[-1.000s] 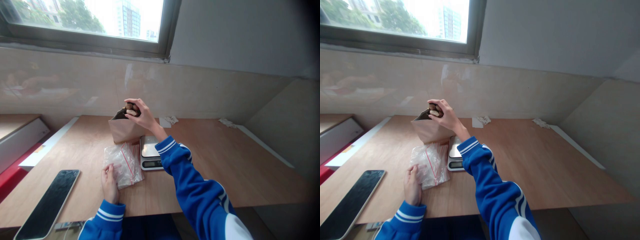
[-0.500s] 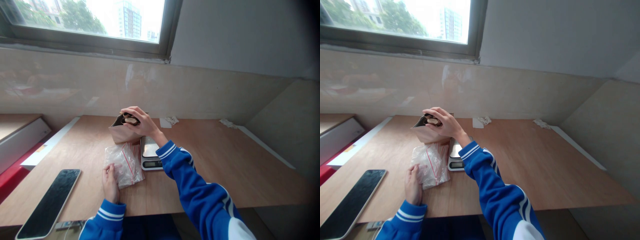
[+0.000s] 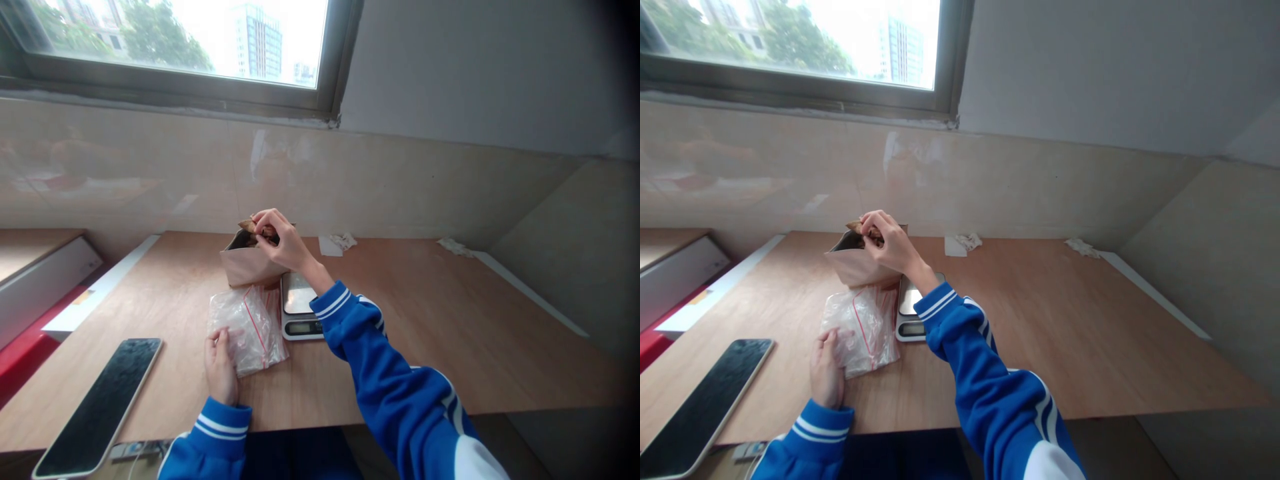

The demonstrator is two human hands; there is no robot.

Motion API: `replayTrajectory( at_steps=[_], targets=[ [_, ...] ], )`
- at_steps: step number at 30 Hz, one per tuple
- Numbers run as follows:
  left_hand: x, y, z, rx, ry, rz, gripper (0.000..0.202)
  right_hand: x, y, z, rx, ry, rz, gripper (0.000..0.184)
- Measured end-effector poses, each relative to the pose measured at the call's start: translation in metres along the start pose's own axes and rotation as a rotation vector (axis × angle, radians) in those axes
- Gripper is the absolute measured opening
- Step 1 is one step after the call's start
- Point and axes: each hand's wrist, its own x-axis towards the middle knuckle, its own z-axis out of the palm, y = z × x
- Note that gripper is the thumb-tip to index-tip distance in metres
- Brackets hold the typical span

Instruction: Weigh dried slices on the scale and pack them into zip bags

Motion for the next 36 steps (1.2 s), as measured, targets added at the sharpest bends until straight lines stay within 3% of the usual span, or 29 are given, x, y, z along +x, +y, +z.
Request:
replayTrajectory(
  at_steps=[7,10,16,19,22,26,28,32,36],
  targets=[
    [0.003,-0.004,-0.002,-0.001,-0.012,0.0,0.038,0.0,-0.004,-0.007,0.019,-0.018,0.011,0.038],
    [0.006,-0.007,-0.003,-0.017,0.007,0.0,0.04,-0.002,0.0,-0.008,-0.008,0.023,0.005,0.032],
    [0.004,-0.005,-0.002,0.006,-0.043,0.01,0.041,-0.01,0.008,-0.009,-0.361,-0.024,0.01,0.024],
    [0.001,-0.001,-0.002,0.049,-0.097,0.073,0.04,-0.014,0.006,-0.012,-0.488,-0.065,0.018,0.026],
    [-0.003,0.002,-0.002,0.072,-0.142,0.176,0.043,-0.024,-0.003,-0.015,-0.546,0.018,0.065,0.028],
    [-0.009,0.004,0.001,0.065,-0.214,0.321,0.041,-0.06,-0.025,-0.012,-0.398,0.269,0.235,0.028],
    [-0.015,0.005,0.003,0.082,-0.246,0.371,0.041,-0.083,-0.034,-0.007,-0.229,0.216,0.327,0.025],
    [-0.026,0.011,0.007,0.214,-0.305,0.416,0.042,-0.118,-0.038,0.004,0.095,-0.041,0.561,0.025],
    [-0.024,0.021,0.013,0.3,-0.303,0.33,0.047,-0.122,-0.034,0.008,0.254,0.032,0.637,0.022]
  ],
)
